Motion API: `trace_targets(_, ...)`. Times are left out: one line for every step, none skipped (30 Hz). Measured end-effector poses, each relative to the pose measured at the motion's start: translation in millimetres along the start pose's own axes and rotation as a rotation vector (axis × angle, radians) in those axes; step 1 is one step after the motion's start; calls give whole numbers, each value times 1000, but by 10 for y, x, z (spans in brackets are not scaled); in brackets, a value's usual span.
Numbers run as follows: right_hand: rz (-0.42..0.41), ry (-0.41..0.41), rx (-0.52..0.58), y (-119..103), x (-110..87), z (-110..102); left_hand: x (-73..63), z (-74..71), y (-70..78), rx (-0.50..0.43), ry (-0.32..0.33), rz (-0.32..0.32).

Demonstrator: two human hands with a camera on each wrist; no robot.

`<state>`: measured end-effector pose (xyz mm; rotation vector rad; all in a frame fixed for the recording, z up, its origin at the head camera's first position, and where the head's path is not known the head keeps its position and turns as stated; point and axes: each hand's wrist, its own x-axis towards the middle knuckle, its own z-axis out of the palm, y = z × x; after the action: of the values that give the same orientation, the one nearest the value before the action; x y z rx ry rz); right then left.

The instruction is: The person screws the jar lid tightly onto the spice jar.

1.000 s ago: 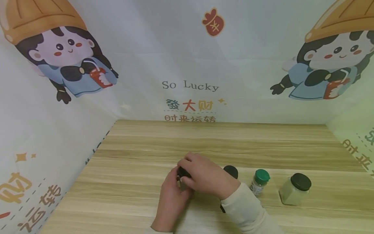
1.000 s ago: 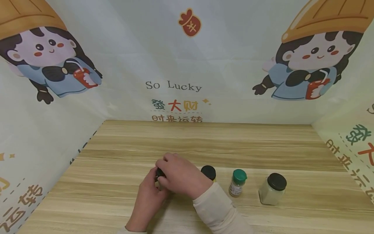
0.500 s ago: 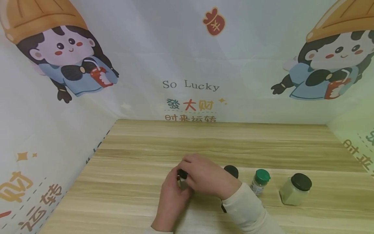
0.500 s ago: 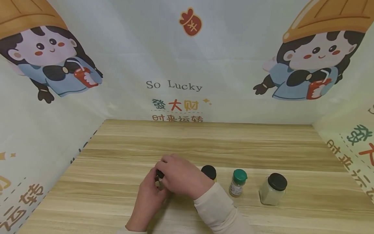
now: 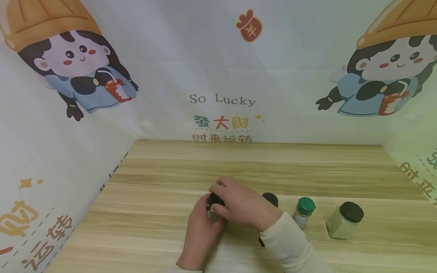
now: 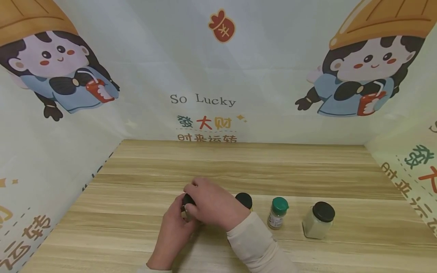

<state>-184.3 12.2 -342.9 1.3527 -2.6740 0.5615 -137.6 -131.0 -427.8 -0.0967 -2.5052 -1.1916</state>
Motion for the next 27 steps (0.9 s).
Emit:
trace_targets(-3,1,9,2,3,-4,-2,1,-3,-3,0,-1)
trace_targets(-11,3,15,3,6,-7,-4,2,-7,-5,0,-3)
trace_targets(-25,9,16,3,12,-9,-6,4,-12,-2,1,-3)
trace_targets(-38,10,15,3,16,-7,-7,4,-16,-5,3,-3)
trace_targets(-53,10,13,3,20,-3,-9,4,-19,-4,6,-3)
trace_targets(-67,7,8,2,25,2,-8,4,-22,-3,8,-1)
trace_targets(-79,3,1,-1,28,9,-7,5,-26,-1,11,4)
trace_targets(-86,-3,-2,-3,31,17,-6,5,-29,-1,11,4)
trace_targets(-88,-8,-3,-6,32,26,-6,3,-27,2,12,5)
trace_targets(-86,-13,-3,-7,31,35,-5,2,-25,-1,13,1)
trace_targets(-80,-15,0,-8,28,41,-6,3,-23,-2,9,-3)
trace_targets(-75,-17,-2,-10,28,47,-7,2,-21,-3,5,-8)
trace_targets(-70,-16,-1,-9,26,53,-6,3,-18,-6,1,-12)
trace_targets(-64,-17,-2,-9,25,56,-6,2,-14,-7,-1,-19)
trace_targets(-58,-18,-4,-9,24,57,-6,3,-11,-5,-1,-20)
trace_targets(-51,-20,-6,-11,22,57,-6,4,-10,-8,-2,-24)
trace_targets(-43,-25,-7,-12,22,57,-6,5,-10,-9,-3,-25)
trace_targets(-38,-27,-10,-15,22,56,-5,5,-10,-9,-2,-24)
trace_targets(-33,-30,-10,-17,22,54,-5,6,-10,-9,-1,-23)
trace_targets(-28,-33,-13,-18,24,53,-5,6,-10,-8,1,-20)
trace_targets(-25,-34,-14,-20,24,53,-5,7,-11,-5,-1,-17)
trace_targets(-21,-35,-17,-21,24,53,-5,6,-11,-4,-1,-16)
trace_targets(-20,-35,-19,-21,24,52,-4,6,-12,-3,-2,-13)
trace_targets(-20,-35,-25,-20,23,51,-4,4,-12,-1,-3,-10)
trace_targets(-19,-35,-30,-18,22,51,-3,3,-11,2,-5,-8)
trace_targets(-17,-33,-35,-18,19,49,-3,1,-9,4,-7,-9)
trace_targets(-12,-34,-36,-18,15,47,-1,0,-9,5,-9,-11)
